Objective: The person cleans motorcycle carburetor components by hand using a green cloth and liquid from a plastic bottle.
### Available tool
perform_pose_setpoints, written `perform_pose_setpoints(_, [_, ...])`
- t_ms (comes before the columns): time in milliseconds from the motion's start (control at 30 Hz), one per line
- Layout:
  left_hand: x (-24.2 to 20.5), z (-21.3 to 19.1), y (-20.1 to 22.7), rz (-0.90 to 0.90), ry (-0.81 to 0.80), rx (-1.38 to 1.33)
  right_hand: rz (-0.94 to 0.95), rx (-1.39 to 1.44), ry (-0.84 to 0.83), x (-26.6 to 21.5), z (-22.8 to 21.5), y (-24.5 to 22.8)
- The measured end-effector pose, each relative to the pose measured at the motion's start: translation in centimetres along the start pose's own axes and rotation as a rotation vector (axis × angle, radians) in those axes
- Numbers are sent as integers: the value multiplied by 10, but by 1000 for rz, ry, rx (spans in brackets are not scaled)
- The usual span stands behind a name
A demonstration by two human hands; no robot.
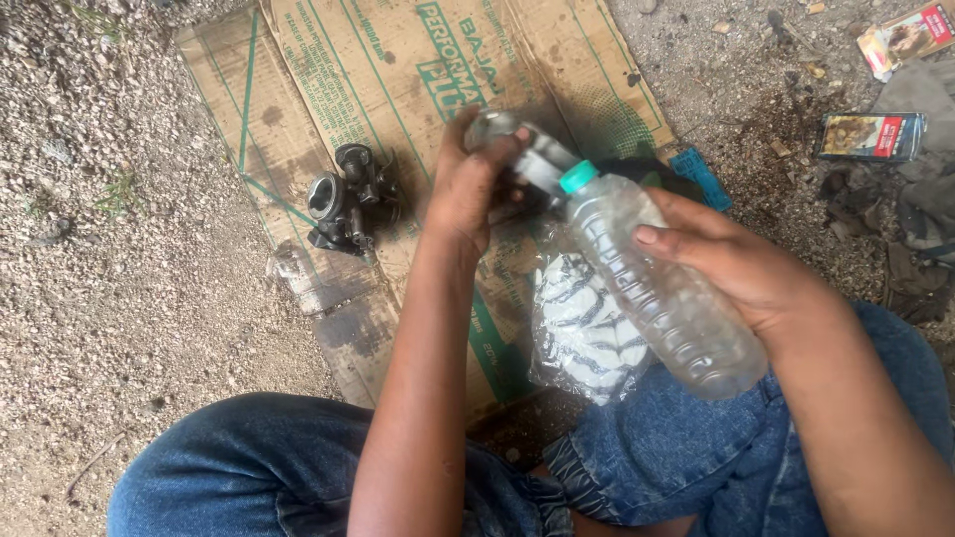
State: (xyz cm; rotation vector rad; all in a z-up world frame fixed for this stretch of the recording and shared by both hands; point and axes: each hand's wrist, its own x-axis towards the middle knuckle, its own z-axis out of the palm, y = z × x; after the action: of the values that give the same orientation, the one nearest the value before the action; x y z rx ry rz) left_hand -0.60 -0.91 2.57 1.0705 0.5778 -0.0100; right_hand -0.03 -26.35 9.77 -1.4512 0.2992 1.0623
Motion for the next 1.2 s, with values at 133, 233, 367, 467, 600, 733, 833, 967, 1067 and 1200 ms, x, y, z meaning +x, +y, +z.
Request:
perform_pose_setpoints(133, [6, -2, 0, 190, -71, 178, -30, -57, 32, 0, -5, -1])
perform_pose_setpoints(233, [11, -5, -9, 431, -49, 441, -67, -70, 50, -2, -7, -4])
perform_pose_setpoints(367, [4, 21, -47, 674, 8, 991, -34, 27, 272, -10, -24, -10])
perform_pose_setpoints(467, [-6, 22, -60, 648, -20, 1155, -225, 162, 194, -10, -43, -17])
perform_pose_setpoints(600, [-7, 25, -63, 734, 38, 1224, -141, 176, 339, -9, -49, -15])
perform_pose_setpoints(733, [4, 32, -64, 858, 81, 1379, -192, 194, 258, -2, -50, -24])
perform_pose_setpoints(833, [37, 44, -61, 687, -19, 1580, -202, 253, 146, 0, -61, -24])
perform_pose_setpoints(967, [34, 32, -46, 851, -131, 1674, -227, 264, 133, -2, -66, -21])
perform_pose_setpoints(1067, [1, 18, -27, 1007, -159, 1641, -222, 291, 95, -2, -64, -25])
perform_pose_setpoints(1200, [-43, -4, -2, 942, -266, 1647, -203, 207, 103, -3, -52, -27])
